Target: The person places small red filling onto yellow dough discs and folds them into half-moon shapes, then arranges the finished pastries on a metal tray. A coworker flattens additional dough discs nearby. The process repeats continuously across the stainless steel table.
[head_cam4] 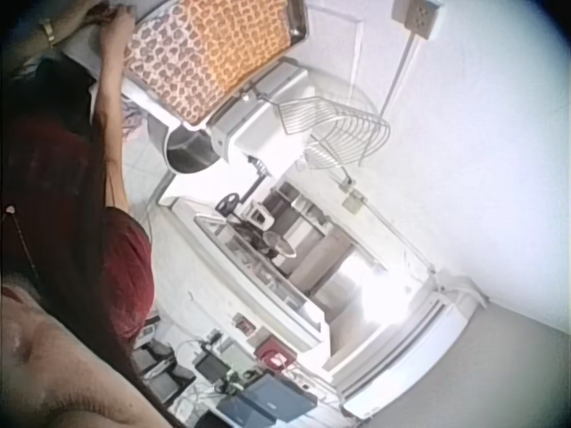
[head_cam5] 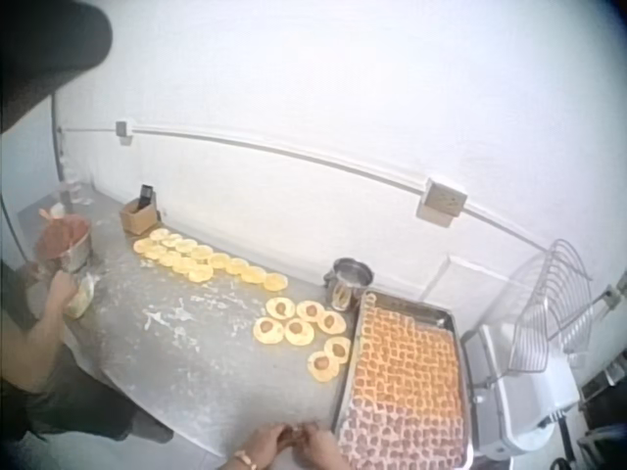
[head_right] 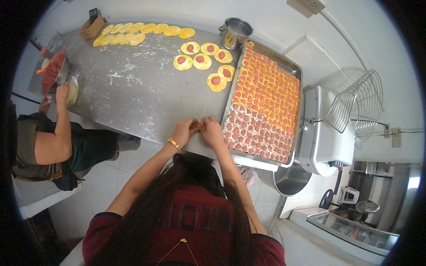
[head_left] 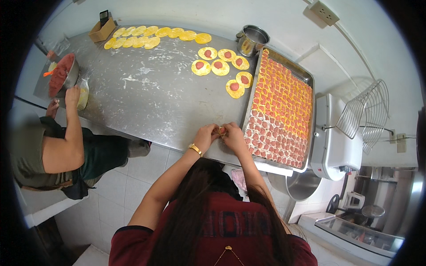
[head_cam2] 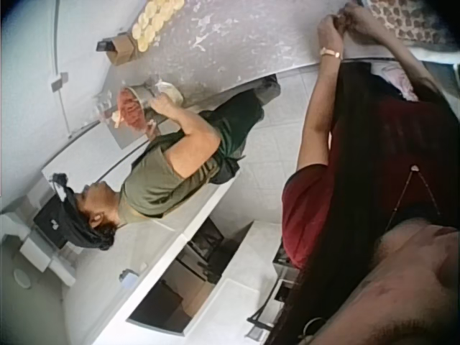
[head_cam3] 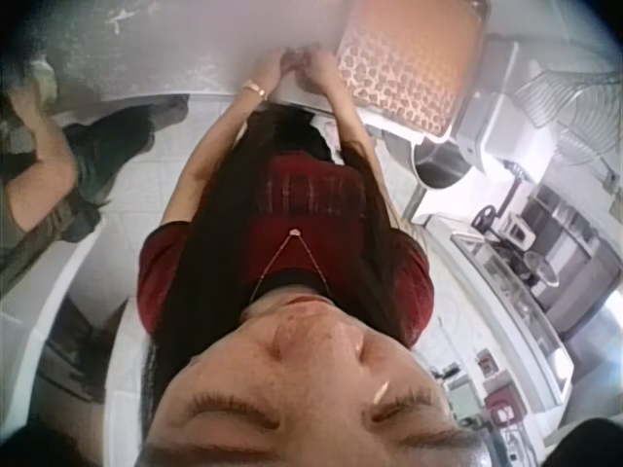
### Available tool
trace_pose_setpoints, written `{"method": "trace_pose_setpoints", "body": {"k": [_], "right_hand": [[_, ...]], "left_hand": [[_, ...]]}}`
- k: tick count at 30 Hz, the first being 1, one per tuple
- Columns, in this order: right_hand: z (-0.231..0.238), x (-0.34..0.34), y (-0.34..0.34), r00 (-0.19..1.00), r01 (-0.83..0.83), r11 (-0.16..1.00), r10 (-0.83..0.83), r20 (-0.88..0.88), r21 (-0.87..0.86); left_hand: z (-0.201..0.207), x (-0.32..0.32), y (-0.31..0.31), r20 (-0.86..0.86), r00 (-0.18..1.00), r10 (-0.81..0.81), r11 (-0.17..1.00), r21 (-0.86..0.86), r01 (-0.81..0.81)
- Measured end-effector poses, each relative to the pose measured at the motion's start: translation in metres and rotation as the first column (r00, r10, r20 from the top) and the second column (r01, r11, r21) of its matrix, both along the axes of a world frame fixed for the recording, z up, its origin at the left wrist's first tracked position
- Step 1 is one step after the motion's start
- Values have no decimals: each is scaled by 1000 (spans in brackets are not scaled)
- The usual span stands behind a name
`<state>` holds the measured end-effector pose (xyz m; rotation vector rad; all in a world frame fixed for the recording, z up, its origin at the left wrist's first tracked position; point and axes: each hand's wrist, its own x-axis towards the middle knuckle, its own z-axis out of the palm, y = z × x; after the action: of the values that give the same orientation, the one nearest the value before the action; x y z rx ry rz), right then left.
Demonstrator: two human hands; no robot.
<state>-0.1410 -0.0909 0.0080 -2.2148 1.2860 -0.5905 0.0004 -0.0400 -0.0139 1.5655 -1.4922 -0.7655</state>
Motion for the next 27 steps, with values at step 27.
{"method": "trace_pose_setpoints", "body": {"k": [27], "right_hand": [[-3, 5, -3, 991, 126, 991, -128, 48, 49]], "left_hand": [[-8, 4, -12, -109, 994, 12, 999, 34, -9]]}}
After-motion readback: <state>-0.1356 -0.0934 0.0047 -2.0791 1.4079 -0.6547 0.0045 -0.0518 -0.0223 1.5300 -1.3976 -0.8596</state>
